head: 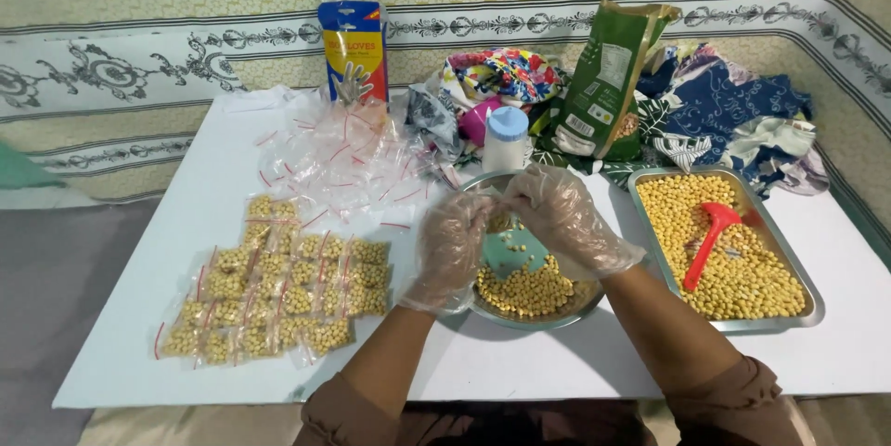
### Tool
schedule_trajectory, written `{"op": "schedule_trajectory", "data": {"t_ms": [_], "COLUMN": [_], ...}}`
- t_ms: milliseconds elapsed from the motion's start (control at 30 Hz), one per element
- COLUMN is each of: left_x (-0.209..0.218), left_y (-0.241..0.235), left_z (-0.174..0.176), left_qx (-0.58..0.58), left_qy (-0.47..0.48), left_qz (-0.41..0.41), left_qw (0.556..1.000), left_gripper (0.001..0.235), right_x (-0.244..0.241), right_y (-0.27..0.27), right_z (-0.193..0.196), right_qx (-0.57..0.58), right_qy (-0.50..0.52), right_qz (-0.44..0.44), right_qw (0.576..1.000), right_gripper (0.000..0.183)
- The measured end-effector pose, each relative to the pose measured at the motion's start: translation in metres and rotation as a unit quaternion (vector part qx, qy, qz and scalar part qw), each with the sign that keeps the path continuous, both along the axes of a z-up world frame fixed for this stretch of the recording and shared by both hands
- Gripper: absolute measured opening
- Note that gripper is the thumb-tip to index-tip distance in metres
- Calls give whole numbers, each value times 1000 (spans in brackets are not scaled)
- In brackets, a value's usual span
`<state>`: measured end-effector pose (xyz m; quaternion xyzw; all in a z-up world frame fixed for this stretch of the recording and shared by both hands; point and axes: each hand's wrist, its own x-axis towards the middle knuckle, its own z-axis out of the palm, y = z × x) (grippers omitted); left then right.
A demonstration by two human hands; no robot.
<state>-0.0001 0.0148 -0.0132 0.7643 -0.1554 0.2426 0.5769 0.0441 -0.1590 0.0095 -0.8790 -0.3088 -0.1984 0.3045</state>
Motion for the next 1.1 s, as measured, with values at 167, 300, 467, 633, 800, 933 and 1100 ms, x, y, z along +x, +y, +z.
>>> {"op": "schedule_trajectory", "data": {"t_ms": [167, 300, 467, 633, 800, 933, 1100], "left_x": [-12, -47, -71, -83, -99, -114, -130], "left_y": [26, 69, 124, 171, 229, 266, 293], "left_z": [11, 53, 85, 99, 82, 53, 35], "left_qx": [242, 150, 98, -55, 32, 12, 0], "left_qy": [-32, -43, -61, -49, 9, 144, 254], "left_qz": [186, 142, 236, 259, 376, 419, 436], "left_qw": [952, 978, 965, 963, 926, 896, 864], "left_gripper": [10, 8, 10, 5, 9, 8, 12], "right_x": [1, -32, -38, -54, -57, -43, -41], "right_y": [36, 77, 143, 219, 279, 327, 357], "right_z": [5, 59, 72, 74, 60, 6, -22], "right_qx": [3, 50, 94, 97, 69, -25, -37], "right_qy": [-12, 59, 156, 102, 112, 63, 153], "right_qz": [29, 67, 149, 206, 246, 268, 333], "right_qw": [1000, 995, 972, 968, 960, 961, 930], "right_gripper": [12, 10, 45, 58, 52, 58, 57]}}
